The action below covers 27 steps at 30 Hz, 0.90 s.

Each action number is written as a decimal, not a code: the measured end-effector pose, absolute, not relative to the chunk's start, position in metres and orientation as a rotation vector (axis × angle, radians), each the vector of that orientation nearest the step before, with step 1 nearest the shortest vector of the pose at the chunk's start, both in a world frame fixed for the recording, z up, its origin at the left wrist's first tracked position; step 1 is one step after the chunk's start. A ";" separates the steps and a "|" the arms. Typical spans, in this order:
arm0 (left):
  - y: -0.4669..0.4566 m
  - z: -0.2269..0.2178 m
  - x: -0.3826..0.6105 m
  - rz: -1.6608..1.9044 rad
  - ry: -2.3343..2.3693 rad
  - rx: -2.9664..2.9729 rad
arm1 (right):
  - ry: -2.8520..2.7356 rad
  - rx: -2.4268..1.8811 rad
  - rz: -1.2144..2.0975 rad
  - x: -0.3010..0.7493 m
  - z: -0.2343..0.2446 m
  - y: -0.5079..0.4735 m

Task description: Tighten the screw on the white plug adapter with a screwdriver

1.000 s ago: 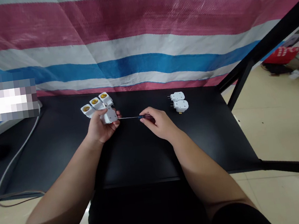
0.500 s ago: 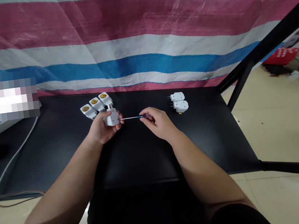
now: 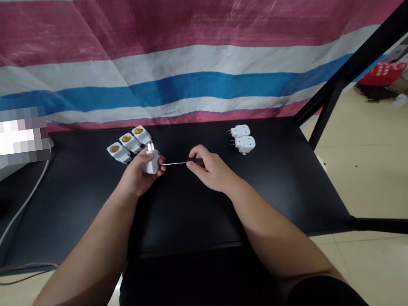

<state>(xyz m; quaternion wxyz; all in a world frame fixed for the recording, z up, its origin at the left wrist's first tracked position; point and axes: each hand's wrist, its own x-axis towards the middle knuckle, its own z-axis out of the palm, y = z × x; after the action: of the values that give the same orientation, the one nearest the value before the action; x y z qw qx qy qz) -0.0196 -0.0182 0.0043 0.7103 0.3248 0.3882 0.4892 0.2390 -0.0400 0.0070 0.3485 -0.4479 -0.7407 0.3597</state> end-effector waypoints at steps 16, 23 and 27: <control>-0.018 0.005 -0.018 1.106 0.858 0.847 | -1.831 -1.317 0.961 0.235 0.001 -0.034; -0.018 0.007 -0.018 1.101 0.903 0.832 | -1.899 -1.183 0.997 0.238 0.001 -0.035; -0.017 0.006 -0.019 1.126 0.911 0.823 | -1.951 -1.346 0.923 0.234 0.004 -0.036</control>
<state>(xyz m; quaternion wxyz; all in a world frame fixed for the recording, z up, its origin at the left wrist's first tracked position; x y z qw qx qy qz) -0.0189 -0.0169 0.0056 0.6729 0.3654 0.4045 0.5001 0.2339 -0.0363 0.0042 0.2944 -0.5058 -0.7330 0.3468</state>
